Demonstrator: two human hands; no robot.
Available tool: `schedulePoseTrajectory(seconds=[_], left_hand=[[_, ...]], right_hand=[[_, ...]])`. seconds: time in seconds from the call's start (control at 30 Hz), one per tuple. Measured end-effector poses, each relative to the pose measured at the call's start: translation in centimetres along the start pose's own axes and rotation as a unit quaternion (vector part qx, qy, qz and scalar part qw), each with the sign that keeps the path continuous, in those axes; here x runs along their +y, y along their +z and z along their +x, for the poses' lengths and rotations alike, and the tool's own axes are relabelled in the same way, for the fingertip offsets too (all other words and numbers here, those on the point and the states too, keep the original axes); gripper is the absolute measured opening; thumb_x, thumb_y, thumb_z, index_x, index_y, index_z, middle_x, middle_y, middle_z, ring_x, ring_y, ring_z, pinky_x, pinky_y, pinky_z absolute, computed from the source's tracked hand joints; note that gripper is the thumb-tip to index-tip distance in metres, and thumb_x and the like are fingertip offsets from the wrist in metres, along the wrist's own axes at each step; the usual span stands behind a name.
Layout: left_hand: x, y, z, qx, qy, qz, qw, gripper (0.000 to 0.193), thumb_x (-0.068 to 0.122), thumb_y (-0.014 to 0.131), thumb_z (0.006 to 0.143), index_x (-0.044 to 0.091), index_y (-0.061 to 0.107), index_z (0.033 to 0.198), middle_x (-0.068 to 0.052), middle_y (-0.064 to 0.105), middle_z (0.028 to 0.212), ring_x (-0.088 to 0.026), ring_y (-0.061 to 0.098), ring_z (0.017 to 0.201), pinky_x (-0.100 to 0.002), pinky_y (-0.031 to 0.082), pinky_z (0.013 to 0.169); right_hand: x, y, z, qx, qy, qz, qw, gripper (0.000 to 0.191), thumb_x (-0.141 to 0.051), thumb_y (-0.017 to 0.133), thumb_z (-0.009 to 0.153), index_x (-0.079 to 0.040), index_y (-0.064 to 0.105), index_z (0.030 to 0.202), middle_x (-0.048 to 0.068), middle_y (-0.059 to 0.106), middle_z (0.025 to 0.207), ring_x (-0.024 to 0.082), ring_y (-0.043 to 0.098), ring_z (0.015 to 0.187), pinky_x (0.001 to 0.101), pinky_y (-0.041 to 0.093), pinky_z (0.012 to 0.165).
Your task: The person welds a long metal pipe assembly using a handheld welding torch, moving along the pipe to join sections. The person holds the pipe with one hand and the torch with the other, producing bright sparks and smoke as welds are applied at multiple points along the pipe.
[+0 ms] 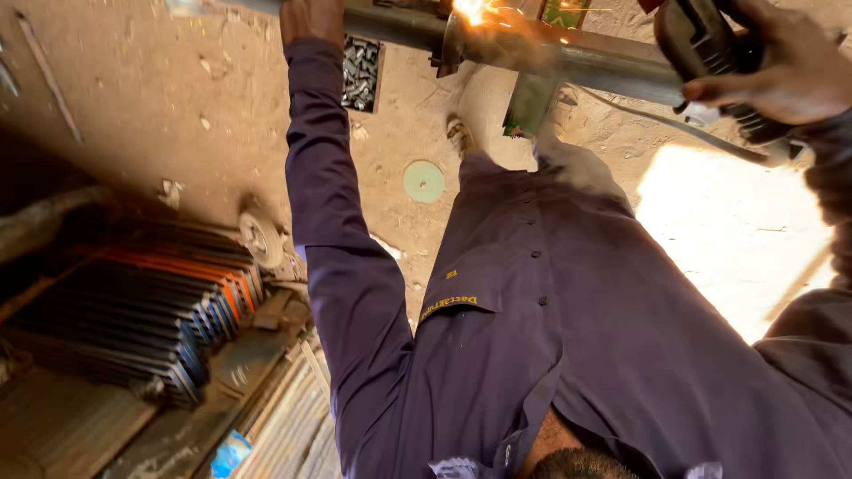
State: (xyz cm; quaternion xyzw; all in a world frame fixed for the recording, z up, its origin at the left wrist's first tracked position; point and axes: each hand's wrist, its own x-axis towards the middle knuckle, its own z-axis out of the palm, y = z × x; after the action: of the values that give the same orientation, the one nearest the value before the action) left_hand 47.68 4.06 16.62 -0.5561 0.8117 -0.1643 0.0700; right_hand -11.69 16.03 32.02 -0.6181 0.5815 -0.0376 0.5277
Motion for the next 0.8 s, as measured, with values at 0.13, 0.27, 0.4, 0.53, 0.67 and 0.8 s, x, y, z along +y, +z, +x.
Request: schedulePoseTrajectory(seconds=[0.13, 0.27, 0.4, 0.53, 0.67, 0.8], left_hand=[[-0.4, -0.1, 0.7, 0.003, 0.012, -0.004, 1.000, 0.005, 0.005, 0.067, 0.092, 0.009, 0.065, 0.094, -0.010, 0.067, 0.104, -0.030, 0.070, 0.090, -0.044, 0.057, 0.068], [-1.4, -0.2, 0.9, -0.004, 0.032, -0.041, 0.999, 0.007, 0.004, 0.069, 0.092, 0.008, 0.064, 0.093, -0.009, 0.066, 0.110, -0.029, 0.070, 0.091, -0.045, 0.056, 0.069], [-3.9, -0.2, 0.5, -0.031, 0.091, -0.111, 0.989, 0.034, 0.009, 0.086, 0.072, 0.005, 0.065, 0.098, -0.014, 0.066, 0.115, -0.036, 0.069, 0.094, -0.047, 0.056, 0.076], [-6.0, -0.1, 0.8, -0.081, 0.118, -0.176, 0.974, 0.053, 0.012, 0.097, 0.063, 0.004, 0.067, 0.106, -0.016, 0.066, 0.121, -0.040, 0.068, 0.103, -0.048, 0.056, 0.087], [-7.4, 0.3, 0.7, -0.057, 0.158, -0.222, 0.960, 0.062, 0.018, 0.100, 0.057, 0.001, 0.069, 0.108, -0.022, 0.066, 0.117, -0.044, 0.067, 0.105, -0.053, 0.054, 0.087], [-7.8, 0.4, 1.0, -0.079, 0.173, -0.226, 0.955, 0.060, 0.017, 0.099, 0.060, -0.003, 0.068, 0.108, -0.022, 0.067, 0.114, -0.041, 0.068, 0.101, -0.051, 0.055, 0.086]], right_hand=[[-3.1, 3.1, -4.6, 0.134, -0.210, -0.039, 0.968, 0.107, -0.020, 0.086, 0.075, 0.011, 0.028, 0.160, 0.036, 0.060, 0.130, 0.041, 0.068, 0.108, 0.0466, 0.060, 0.095], [-4.8, 10.1, -8.0, 0.261, -0.227, -0.008, 0.938, 0.115, -0.021, 0.093, 0.074, 0.006, 0.026, 0.164, 0.030, 0.065, 0.131, 0.037, 0.070, 0.117, 0.0430, 0.061, 0.104], [-6.7, 20.8, -9.4, 0.308, -0.062, 0.121, 0.941, 0.116, -0.024, 0.095, 0.080, 0.009, 0.026, 0.167, 0.023, 0.071, 0.111, 0.029, 0.072, 0.099, 0.0377, 0.062, 0.089], [-9.6, 28.8, -9.3, 0.371, -0.063, 0.089, 0.922, 0.121, -0.020, 0.097, 0.075, 0.011, 0.024, 0.166, 0.024, 0.071, 0.114, 0.031, 0.074, 0.102, 0.0389, 0.064, 0.087], [-12.7, 35.5, -8.3, 0.429, -0.076, 0.086, 0.896, 0.112, -0.016, 0.095, 0.081, 0.009, 0.024, 0.163, 0.025, 0.072, 0.117, 0.030, 0.076, 0.103, 0.0368, 0.066, 0.088], [-16.5, 39.8, -8.1, 0.449, 0.004, 0.092, 0.889, 0.117, -0.020, 0.096, 0.078, 0.011, 0.023, 0.164, 0.022, 0.073, 0.107, 0.029, 0.076, 0.088, 0.0367, 0.066, 0.081]])
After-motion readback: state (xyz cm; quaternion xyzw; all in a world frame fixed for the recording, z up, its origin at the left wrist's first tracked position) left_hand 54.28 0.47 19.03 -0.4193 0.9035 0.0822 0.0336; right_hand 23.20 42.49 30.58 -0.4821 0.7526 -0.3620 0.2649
